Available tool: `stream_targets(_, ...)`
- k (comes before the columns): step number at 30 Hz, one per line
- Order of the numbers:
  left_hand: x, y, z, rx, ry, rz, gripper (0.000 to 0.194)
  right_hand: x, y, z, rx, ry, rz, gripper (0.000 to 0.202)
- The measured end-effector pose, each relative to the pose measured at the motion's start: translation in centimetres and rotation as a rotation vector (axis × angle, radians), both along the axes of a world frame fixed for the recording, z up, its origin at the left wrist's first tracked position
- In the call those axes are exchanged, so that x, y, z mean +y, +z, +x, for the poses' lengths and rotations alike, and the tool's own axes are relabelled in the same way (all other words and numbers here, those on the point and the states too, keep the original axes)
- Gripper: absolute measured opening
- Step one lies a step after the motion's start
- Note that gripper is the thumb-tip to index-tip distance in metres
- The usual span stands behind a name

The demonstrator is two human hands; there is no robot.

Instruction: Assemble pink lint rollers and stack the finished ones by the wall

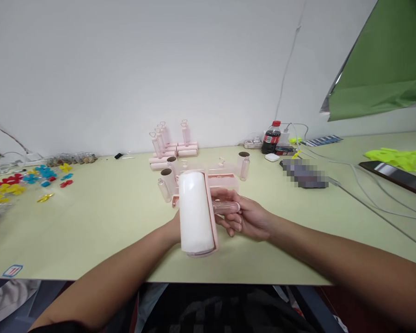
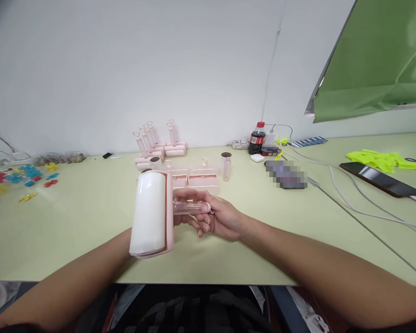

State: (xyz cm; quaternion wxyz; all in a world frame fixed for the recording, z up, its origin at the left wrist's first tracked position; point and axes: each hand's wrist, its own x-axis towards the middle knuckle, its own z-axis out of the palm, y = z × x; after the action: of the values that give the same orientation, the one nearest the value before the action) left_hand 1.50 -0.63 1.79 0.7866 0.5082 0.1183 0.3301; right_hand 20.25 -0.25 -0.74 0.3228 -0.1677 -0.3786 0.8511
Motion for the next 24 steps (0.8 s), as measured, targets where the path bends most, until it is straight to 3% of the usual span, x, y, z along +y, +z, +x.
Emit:
stream_targets(5, -1.7, 0.4, 0.3, 0.077, 0.204, 0.292, 0.047, 0.0, -0.1, -0.3, 0.019, -0.037, 0.034, 0.038)
stream_targets(10, -1.6, -0.3, 0.0, 0.132, 0.456, 0.434, 0.040, -0.3, -0.5, -0.8, -0.184, -0.101, 0.276, 0.042)
stream_targets(13, -1.3, -0.6, -0.6, 0.157, 0.460, 0.466, 0.045, 0.0, -0.4, -0.3, -0.376, -0.235, 0.507, 0.043)
stream_targets(16, -1.2, -0.5, -1.0, 0.199, 0.476, 0.509, 0.046, 1.0, 0.0, 0.8, -0.616, -0.523, 0.797, 0.032)
stream_targets(19, -1.2, -0.4, -1.0, 0.240, 0.430, 0.461, 0.045, 2.3, 0.2, 2.0, -0.762, -0.764, 0.930, 0.022)
stream_targets(21, -1.2, -0.6, -0.9, 0.260, 0.408, 0.430, 0.044, 3.1, 0.1, 2.6, -0.824, -0.839, 0.992, 0.018)
stream_targets(24, -1.0, -1.0, -0.8, 0.262, 0.419, 0.433, 0.048, 4.0, -0.1, 3.0, -0.913, -0.823, 1.131, 0.019)
